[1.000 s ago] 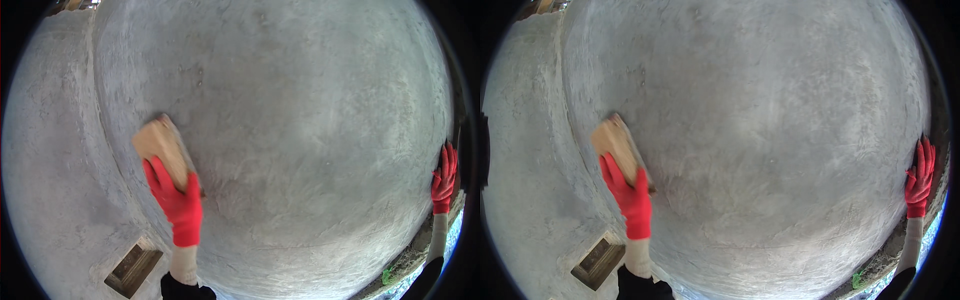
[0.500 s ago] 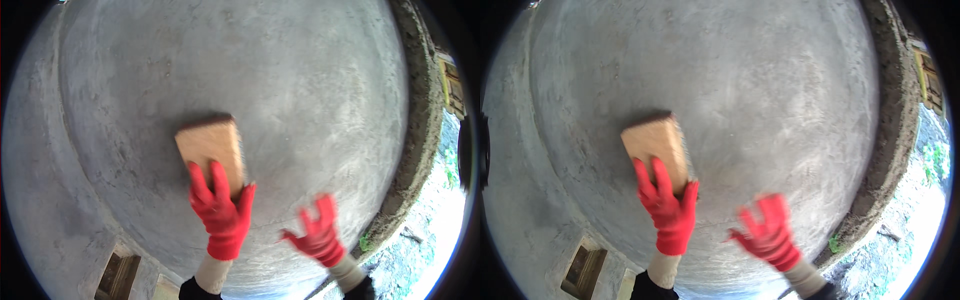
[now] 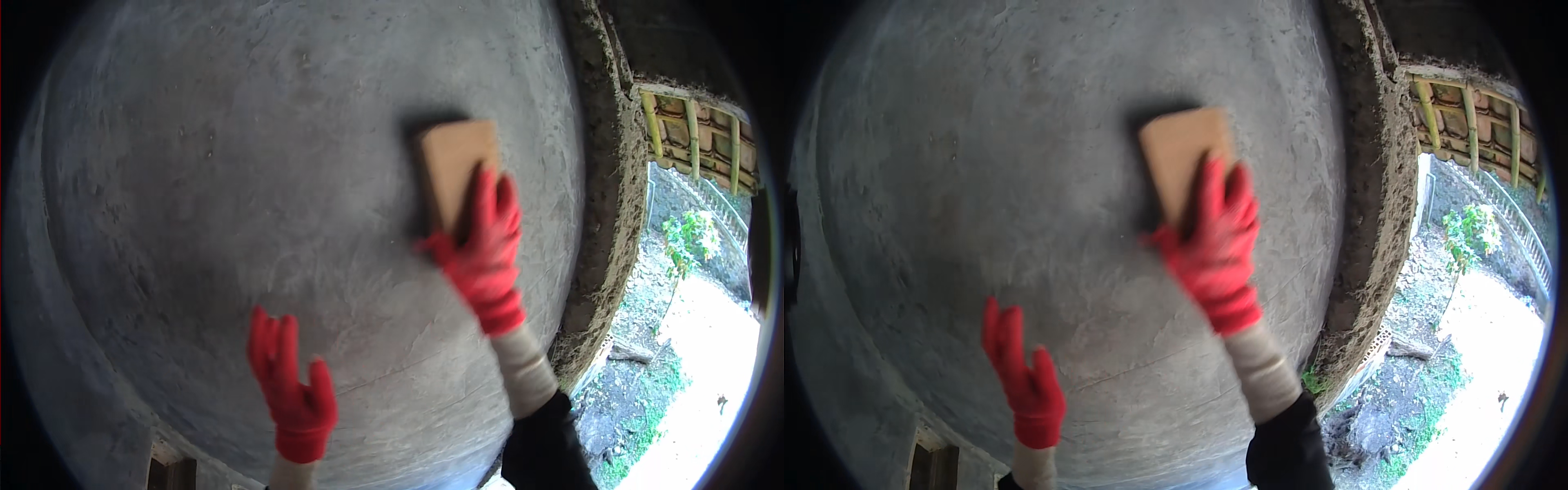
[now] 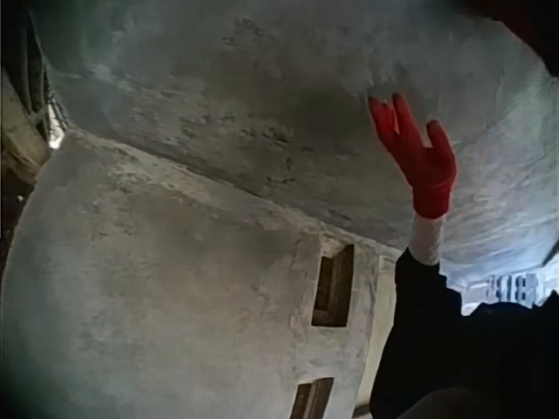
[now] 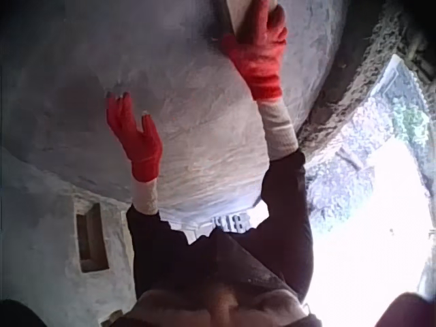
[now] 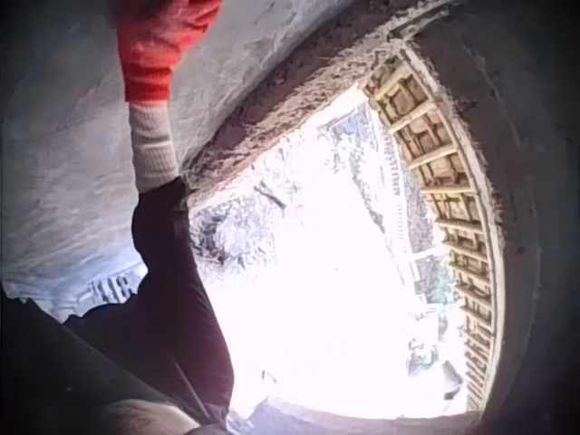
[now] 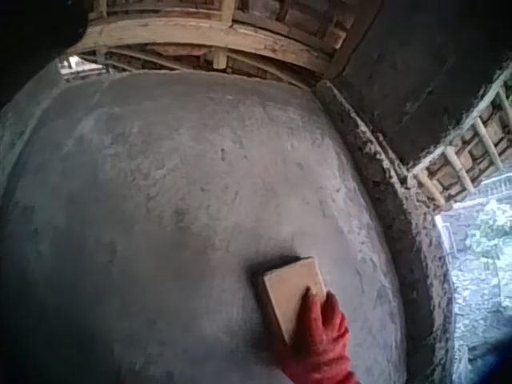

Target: The person uses a wooden float to smooth a wet cement surface on a curved structure, moving the tool in circular and sweeping motions across the wall.

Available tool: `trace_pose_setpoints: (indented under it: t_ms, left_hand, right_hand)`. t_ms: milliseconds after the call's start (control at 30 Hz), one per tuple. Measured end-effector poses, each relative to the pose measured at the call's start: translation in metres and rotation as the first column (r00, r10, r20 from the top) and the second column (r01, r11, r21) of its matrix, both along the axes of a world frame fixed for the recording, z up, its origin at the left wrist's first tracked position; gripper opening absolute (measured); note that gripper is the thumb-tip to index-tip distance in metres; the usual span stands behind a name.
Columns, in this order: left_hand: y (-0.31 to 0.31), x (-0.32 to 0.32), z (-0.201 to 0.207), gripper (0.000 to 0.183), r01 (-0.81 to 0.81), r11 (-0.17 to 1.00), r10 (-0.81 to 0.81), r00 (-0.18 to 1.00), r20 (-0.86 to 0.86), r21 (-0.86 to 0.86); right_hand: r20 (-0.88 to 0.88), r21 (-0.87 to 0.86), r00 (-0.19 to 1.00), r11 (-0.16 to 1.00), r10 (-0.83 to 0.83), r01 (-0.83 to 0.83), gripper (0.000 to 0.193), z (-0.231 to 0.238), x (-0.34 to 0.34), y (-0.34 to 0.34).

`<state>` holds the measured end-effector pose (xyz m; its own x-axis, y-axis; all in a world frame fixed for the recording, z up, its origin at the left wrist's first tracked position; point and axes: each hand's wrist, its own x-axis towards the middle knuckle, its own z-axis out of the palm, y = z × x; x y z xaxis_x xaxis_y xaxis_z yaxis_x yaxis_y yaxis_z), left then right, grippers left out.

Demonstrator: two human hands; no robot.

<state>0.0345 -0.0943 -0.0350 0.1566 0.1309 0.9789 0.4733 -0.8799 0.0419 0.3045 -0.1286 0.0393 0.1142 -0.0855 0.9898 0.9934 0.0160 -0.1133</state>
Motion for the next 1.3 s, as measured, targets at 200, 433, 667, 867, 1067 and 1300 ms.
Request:
trace_pose_setpoints:
  t_ms: [200,433,667,867,1067,1300]
  left_hand:
    - [0.054,-0.027,-0.001,0.048,-0.215,0.976,0.215,0.947,0.240,-0.026]
    - [0.083,-0.014,-0.019,0.049,-0.390,0.914,0.372,0.915,0.156,0.110]
    - [0.084,-0.020,-0.029,0.045,-0.413,0.883,0.390,0.910,0.138,0.222]
    - [0.085,-0.020,-0.027,0.042,-0.414,0.883,0.385,0.908,0.163,0.221]
    - [0.085,-0.018,-0.027,0.039,-0.420,0.883,0.401,0.907,0.129,0.211]
    - [0.087,-0.017,-0.027,0.039,-0.379,0.896,0.366,0.925,0.101,0.231]
  right_hand:
    - [-0.092,-0.044,0.993,0.997,-0.068,0.065,0.099,-0.045,0.101,-0.018]
    - [-0.102,-0.134,0.985,0.983,-0.139,0.125,0.098,-0.167,0.130,-0.039]
    - [-0.238,0.018,0.971,1.000,0.002,0.003,0.085,0.035,0.191,-0.046]
    - [-0.098,-0.082,0.992,0.994,-0.075,0.067,0.092,-0.143,0.202,-0.044]
    - [0.050,-0.147,0.986,0.975,-0.162,0.168,0.095,-0.128,0.213,-0.056]
    - [-0.172,0.017,0.985,0.999,-0.029,0.033,0.082,0.061,0.219,-0.058]
